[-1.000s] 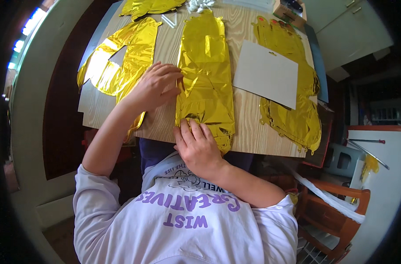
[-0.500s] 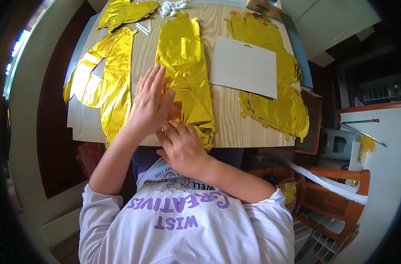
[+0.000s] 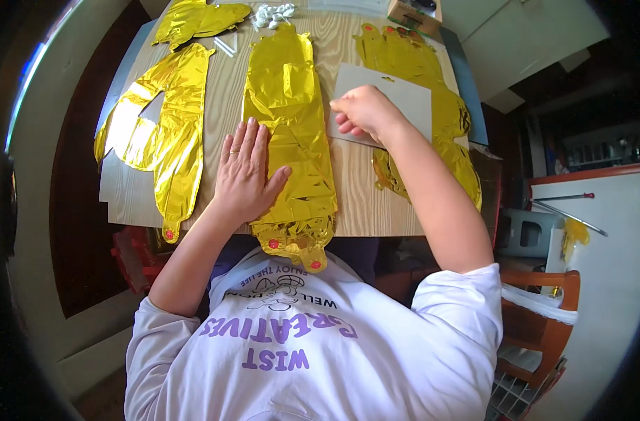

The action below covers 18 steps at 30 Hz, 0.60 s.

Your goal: Folding gold foil letter balloons into neat squares at a table.

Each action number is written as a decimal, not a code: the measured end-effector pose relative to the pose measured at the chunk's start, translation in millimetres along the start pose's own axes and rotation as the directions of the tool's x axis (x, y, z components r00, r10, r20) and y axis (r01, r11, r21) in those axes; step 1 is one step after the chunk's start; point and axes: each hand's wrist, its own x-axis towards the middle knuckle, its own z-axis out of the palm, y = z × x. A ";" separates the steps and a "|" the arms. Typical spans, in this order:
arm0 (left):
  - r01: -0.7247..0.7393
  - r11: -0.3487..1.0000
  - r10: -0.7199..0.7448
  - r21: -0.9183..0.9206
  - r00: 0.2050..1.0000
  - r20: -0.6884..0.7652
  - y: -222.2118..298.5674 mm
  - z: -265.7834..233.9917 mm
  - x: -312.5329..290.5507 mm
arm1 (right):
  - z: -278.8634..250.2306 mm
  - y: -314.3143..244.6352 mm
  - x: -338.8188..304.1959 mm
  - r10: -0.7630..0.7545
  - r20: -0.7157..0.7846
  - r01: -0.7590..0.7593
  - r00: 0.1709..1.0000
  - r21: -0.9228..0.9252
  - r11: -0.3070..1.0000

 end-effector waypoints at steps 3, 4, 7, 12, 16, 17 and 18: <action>-0.010 1.000 0.010 -0.004 1.000 -0.006 -2.7 1.4 -1.0 | 7.5 -18.0 23.2 0.073 0.045 -0.075 0.996 0.029 0.997; -0.012 1.000 0.012 -0.009 1.000 -0.008 -3.4 2.0 -2.2 | 11.2 -22.3 27.7 0.100 0.063 -0.103 0.993 0.053 0.993; -0.006 1.000 0.006 -0.024 1.000 -0.002 -3.3 -1.2 -3.0 | 16.4 -33.9 33.5 0.125 0.038 -0.124 0.991 -0.027 0.992; -0.004 0.999 0.004 -0.047 1.000 0.002 -2.4 -2.5 -2.4 | 6.8 -31.6 45.1 0.135 0.092 -0.128 0.987 -0.077 0.989; 0.000 0.999 0.001 -0.042 1.000 0.024 -2.0 -4.3 -1.8 | 5.2 -27.3 43.9 0.094 0.095 -0.087 0.991 -0.082 0.993; -0.001 0.999 0.002 -0.040 1.000 0.020 -2.2 -4.0 -2.2 | 5.3 -27.4 42.7 0.090 0.100 -0.082 0.991 -0.075 0.994; -0.002 0.999 0.002 -0.038 1.000 0.016 -2.5 -3.6 -2.6 | 5.5 -27.9 41.3 0.085 0.106 -0.078 0.991 -0.067 0.995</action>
